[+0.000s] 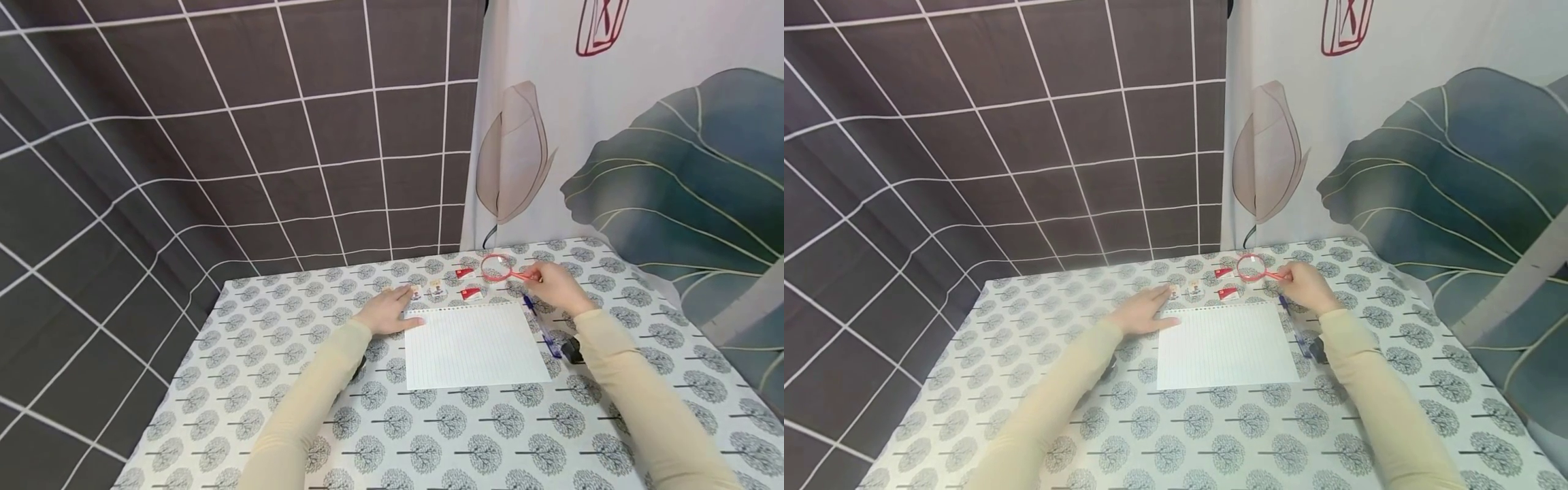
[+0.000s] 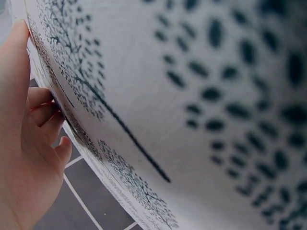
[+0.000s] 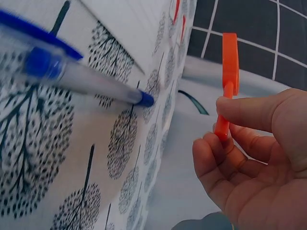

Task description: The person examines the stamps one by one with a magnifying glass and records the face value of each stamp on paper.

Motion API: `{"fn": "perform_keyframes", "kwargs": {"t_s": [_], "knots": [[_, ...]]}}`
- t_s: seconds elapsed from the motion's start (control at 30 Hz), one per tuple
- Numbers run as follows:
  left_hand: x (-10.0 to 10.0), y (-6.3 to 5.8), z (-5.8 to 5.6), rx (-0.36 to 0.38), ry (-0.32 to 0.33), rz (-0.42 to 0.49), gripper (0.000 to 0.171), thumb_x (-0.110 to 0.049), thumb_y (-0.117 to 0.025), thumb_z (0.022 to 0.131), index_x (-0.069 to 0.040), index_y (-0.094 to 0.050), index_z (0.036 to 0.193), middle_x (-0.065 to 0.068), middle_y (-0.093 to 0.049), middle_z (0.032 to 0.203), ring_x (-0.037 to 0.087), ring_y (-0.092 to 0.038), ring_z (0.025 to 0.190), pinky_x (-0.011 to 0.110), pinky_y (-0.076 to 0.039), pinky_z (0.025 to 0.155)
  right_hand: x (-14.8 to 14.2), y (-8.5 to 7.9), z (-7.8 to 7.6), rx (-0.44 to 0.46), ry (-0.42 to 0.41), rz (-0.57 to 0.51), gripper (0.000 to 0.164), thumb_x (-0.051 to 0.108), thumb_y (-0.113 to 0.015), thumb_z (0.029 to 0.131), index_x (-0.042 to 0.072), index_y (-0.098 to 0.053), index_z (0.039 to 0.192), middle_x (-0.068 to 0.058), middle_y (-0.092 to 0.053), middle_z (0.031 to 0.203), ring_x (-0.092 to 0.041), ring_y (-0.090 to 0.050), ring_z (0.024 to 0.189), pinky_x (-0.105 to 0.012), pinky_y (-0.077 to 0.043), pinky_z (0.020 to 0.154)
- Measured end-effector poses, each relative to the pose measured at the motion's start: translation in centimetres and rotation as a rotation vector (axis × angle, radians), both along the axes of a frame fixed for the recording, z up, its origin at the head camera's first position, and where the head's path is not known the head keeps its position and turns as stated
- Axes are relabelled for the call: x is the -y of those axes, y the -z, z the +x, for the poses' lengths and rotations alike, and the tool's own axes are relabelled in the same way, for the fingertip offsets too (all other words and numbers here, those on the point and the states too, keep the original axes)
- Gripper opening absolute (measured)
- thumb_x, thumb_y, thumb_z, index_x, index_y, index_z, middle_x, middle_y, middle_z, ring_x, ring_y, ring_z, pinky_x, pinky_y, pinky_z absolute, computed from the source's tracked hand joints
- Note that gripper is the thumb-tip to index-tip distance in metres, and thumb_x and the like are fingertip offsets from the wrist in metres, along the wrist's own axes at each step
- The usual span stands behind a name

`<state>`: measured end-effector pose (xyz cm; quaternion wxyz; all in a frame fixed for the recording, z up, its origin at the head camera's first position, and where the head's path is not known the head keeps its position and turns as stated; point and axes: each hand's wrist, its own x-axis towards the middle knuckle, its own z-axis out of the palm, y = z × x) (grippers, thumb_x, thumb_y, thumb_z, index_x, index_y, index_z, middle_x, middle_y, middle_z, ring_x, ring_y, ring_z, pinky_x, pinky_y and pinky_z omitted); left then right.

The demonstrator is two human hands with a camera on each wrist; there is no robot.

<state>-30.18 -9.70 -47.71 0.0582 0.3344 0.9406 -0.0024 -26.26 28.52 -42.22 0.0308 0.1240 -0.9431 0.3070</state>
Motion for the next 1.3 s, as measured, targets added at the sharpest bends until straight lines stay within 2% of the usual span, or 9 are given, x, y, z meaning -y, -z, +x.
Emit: {"fn": "perform_keyframes", "kwargs": {"t_s": [0.33,0.5,0.77,1.13,1.3], "knots": [[-0.1,0.1,0.3,0.005,-0.006,-0.005,0.093,-0.074,-0.035,0.097,-0.006,-0.026,0.159,0.011,-0.025,0.165,0.024,-0.024,0.151,0.039,-0.019,0.124,-2.0,0.5,0.8,0.014,0.027,0.01,0.021,0.002,-0.062,0.094,-0.015,-0.063,0.107,-0.012,-0.062,0.081,-0.018,-0.051,0.062,-0.028,-0.045,0.052],[-0.1,0.1,0.2,-0.006,-0.001,-0.011,0.092,-0.073,-0.033,0.098,-0.005,-0.026,0.159,0.011,-0.025,0.165,0.024,-0.024,0.151,0.04,-0.019,0.124,-2.9,0.6,1.1,0.05,0.07,0.0,0.022,0.004,-0.06,0.095,-0.014,-0.062,0.107,-0.011,-0.061,0.08,-0.018,-0.053,0.062,-0.03,-0.046,0.052],[-0.3,-0.3,0.2,-0.005,-0.007,-0.025,0.091,-0.072,-0.032,0.099,-0.005,-0.024,0.16,0.011,-0.024,0.165,0.024,-0.023,0.152,0.04,-0.019,0.124,-4.1,0.6,1.7,0.082,0.098,-0.008,0.025,0.007,-0.061,0.096,-0.014,-0.06,0.11,-0.015,-0.061,0.086,-0.022,-0.052,0.069,-0.032,-0.044,0.057],[-0.2,0.0,0.0,-0.011,-0.014,-0.023,0.091,-0.073,-0.031,0.098,-0.006,-0.025,0.16,0.011,-0.026,0.165,0.023,-0.024,0.152,0.039,-0.018,0.124,-5.9,1.4,2.0,0.032,0.101,0.059,0.013,0.004,-0.062,0.092,-0.009,-0.062,0.095,-0.009,-0.058,0.075,-0.021,-0.048,0.064,-0.031,-0.04,0.054],[-0.2,0.1,0.0,-0.016,-0.017,-0.021,0.091,-0.073,-0.032,0.098,-0.006,-0.026,0.159,0.011,-0.026,0.165,0.024,-0.024,0.151,0.04,-0.019,0.124,-6.4,1.6,2.2,0.046,0.105,0.044,0.015,0.005,-0.064,0.091,-0.009,-0.063,0.095,-0.007,-0.056,0.073,-0.021,-0.048,0.065,-0.032,-0.04,0.055]]}}
